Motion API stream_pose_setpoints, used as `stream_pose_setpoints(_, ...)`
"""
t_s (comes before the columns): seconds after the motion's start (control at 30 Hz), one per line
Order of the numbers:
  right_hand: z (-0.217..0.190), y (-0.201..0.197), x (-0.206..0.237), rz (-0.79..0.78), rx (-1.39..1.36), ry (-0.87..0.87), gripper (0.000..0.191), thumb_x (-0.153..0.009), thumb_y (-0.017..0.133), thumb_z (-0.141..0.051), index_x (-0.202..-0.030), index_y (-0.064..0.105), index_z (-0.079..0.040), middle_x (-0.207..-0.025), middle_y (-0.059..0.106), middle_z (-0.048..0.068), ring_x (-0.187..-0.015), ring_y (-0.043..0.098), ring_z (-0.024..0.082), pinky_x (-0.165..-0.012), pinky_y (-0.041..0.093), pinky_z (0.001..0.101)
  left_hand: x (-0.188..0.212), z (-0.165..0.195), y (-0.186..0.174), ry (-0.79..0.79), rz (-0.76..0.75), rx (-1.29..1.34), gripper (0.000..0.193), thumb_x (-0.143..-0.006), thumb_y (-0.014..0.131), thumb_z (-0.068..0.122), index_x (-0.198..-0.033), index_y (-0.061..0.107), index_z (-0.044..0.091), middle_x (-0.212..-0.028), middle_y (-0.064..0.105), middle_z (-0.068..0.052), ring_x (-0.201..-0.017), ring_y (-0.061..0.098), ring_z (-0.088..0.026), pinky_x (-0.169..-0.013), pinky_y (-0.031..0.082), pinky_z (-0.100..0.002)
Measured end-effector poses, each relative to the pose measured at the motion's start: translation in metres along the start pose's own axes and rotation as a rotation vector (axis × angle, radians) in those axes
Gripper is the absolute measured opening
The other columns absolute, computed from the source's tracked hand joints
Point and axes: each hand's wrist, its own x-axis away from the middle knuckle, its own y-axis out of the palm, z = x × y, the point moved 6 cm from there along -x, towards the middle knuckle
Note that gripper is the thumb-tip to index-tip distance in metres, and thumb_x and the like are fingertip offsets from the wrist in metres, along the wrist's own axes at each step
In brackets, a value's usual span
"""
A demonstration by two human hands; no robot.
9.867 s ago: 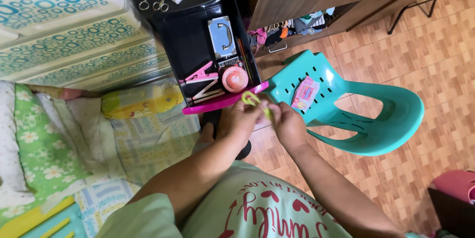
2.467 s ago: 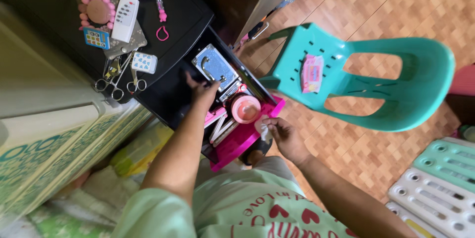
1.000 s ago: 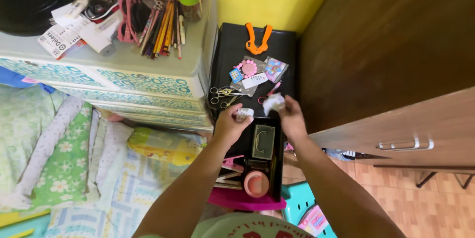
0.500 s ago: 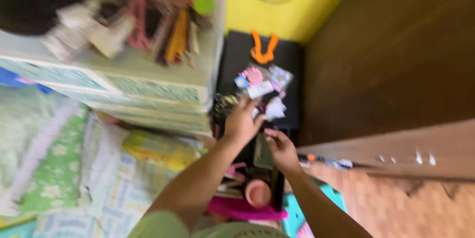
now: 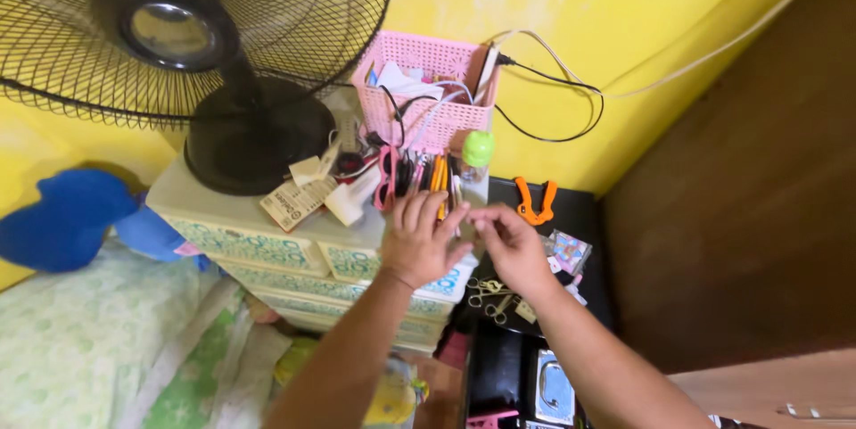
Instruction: The person wipes small personal items with a tissue and places them into an open drawer of a small black shelf unit, then handles and folds hair ties and arranges other accessories on the shelf top, reorganizing the items.
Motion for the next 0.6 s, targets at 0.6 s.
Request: stream_pose_setpoints(0.6,-0.145,0.083,-0.163,-0.101,1.512,-0.669,0.029,-0.08,0.067,-0.015,-0.109,0.073,-0.014,-0.104,0.064,0.011,-0.102,0.064,0.031,-0.09,0.049,0.0522,0.003,-0.031,0.012,-0.409,-0.173,0.035,0.122,-0.077,0.061,0.083,-0.159,0.027,-0.001,-0.165,0.024,-0.027,-0.155,0.015,-0.046,-0.125,0.006,-0.058)
